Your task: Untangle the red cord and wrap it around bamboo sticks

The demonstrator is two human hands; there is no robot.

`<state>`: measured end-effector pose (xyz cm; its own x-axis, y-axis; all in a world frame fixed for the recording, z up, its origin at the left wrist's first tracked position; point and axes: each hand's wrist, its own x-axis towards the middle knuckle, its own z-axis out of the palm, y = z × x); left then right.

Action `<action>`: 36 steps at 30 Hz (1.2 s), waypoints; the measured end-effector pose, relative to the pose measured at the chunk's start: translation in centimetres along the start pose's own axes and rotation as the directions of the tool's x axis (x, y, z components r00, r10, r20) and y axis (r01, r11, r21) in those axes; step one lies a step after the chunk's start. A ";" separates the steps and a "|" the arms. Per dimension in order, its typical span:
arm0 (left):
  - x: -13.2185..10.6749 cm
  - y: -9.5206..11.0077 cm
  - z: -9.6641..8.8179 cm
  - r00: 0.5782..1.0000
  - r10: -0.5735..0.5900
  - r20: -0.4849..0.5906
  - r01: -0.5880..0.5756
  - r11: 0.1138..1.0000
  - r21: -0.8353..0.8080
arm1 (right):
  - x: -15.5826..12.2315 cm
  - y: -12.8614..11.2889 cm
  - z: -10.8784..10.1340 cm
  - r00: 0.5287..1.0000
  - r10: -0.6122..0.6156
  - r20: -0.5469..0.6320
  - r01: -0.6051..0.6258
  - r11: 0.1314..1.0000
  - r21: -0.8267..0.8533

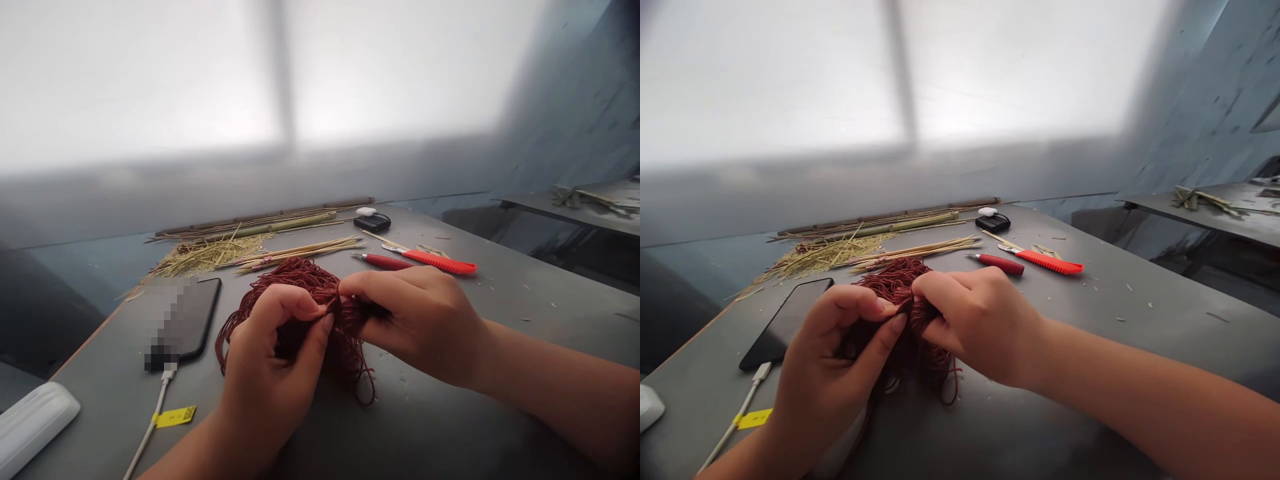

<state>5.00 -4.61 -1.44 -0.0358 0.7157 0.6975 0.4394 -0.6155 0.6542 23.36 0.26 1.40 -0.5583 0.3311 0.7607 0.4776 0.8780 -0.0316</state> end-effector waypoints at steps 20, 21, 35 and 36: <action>1.2 0.1 -1.6 0.939 -0.241 0.245 0.339 0.763 -0.550 | 1.4 0.5 -0.7 0.959 0.225 0.171 -0.274 0.886 0.375; 1.3 0.1 -1.7 0.920 -0.271 0.284 0.391 0.697 -0.601 | 1.5 0.5 -0.8 0.972 0.190 0.141 -0.231 0.893 0.385; 0.8 0.6 -0.9 0.978 -0.198 0.062 0.207 0.931 -0.302 | 0.4 0.8 0.1 0.999 0.035 -0.033 -0.017 0.905 0.425; 0.8 0.6 -0.9 0.978 -0.194 0.075 0.208 0.930 -0.304 | 0.4 0.8 0.1 0.998 0.035 -0.044 -0.013 0.908 0.419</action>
<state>4.44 -4.74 -0.23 -0.0531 0.8444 0.5331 0.1284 -0.5237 0.8422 23.45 1.10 1.59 -0.5109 0.3460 0.7870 0.1568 0.9376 -0.3104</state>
